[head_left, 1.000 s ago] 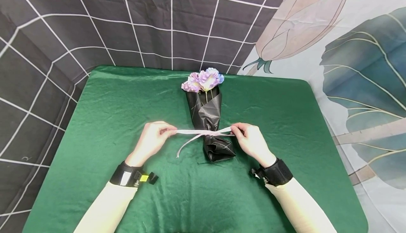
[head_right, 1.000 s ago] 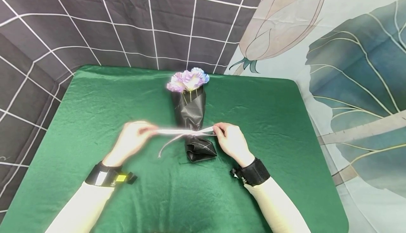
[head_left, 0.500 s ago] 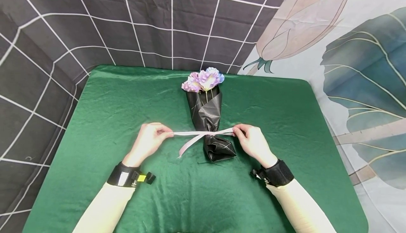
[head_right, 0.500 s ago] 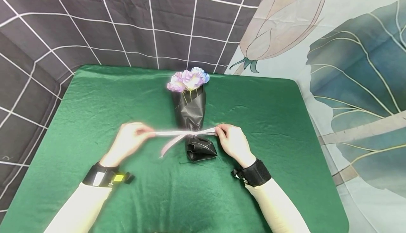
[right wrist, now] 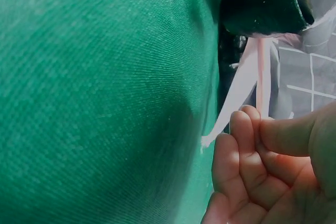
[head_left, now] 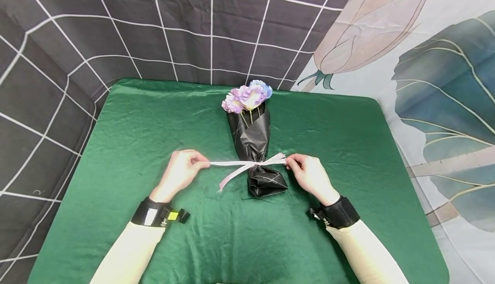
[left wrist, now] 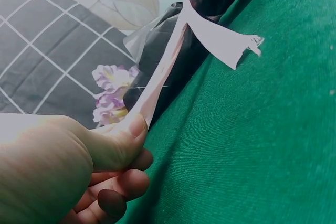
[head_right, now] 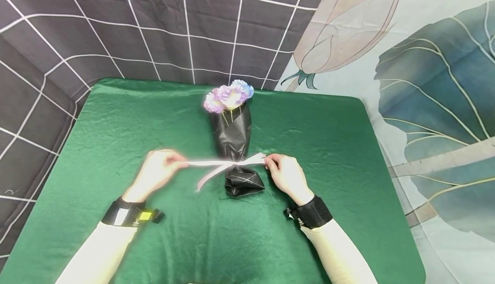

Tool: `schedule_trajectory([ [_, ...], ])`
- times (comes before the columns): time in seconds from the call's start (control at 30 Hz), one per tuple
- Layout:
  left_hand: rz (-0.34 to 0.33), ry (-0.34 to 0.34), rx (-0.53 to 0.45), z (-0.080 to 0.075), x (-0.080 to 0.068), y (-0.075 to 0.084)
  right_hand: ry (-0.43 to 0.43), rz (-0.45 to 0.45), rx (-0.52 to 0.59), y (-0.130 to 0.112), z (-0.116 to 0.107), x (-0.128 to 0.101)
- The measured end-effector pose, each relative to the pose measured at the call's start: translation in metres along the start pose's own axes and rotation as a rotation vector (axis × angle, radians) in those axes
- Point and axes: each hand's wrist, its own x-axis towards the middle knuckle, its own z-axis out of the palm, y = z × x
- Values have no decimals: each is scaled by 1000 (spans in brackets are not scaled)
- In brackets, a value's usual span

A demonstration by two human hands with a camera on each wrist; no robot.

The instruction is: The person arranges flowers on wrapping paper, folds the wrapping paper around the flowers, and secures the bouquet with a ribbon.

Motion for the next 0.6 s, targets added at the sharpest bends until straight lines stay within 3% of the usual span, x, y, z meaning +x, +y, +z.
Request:
schedule_trajectory([
  [0.33, -31, -7, 22, -6, -1, -1, 4, 5, -30, 9, -3, -4],
  [0.6, -12, -6, 52, -6, 2, 2, -12, 20, -50, 13, -5, -5],
])
